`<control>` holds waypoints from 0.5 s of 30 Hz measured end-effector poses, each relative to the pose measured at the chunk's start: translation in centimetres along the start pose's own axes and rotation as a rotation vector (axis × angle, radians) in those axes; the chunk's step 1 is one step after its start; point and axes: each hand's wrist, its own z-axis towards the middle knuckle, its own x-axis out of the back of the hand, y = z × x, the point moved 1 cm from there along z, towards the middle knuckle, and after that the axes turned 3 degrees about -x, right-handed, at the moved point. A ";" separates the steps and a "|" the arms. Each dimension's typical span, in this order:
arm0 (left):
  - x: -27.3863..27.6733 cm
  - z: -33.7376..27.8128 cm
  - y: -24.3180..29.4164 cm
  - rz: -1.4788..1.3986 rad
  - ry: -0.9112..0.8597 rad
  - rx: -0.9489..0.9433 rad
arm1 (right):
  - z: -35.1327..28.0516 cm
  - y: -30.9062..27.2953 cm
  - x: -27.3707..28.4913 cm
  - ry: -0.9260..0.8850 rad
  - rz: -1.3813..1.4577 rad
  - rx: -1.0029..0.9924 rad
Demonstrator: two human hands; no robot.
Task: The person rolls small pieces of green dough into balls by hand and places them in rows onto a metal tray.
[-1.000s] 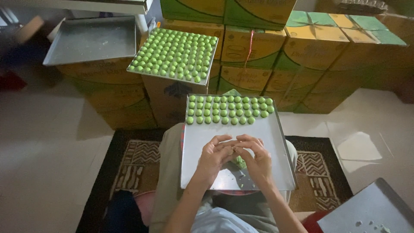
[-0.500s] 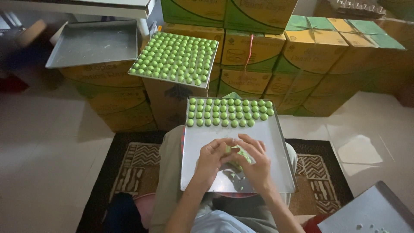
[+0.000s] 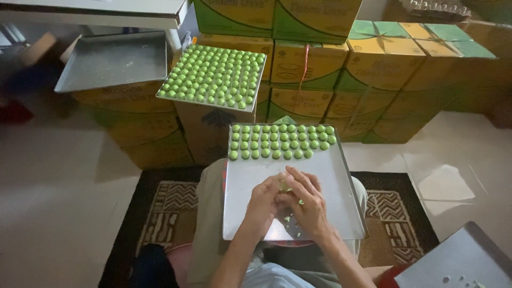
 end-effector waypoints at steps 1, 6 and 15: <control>-0.7 -0.5 0.8 0.001 -0.001 0.000 | 0.1 -0.2 0.2 0.002 0.000 0.000; -3.1 -2.5 3.5 -0.010 -0.094 -0.001 | 0.1 0.3 0.3 -0.021 0.000 -0.002; -0.9 -1.1 2.4 -0.700 -0.190 0.145 | -1.1 -0.9 -0.9 -0.195 -0.045 0.133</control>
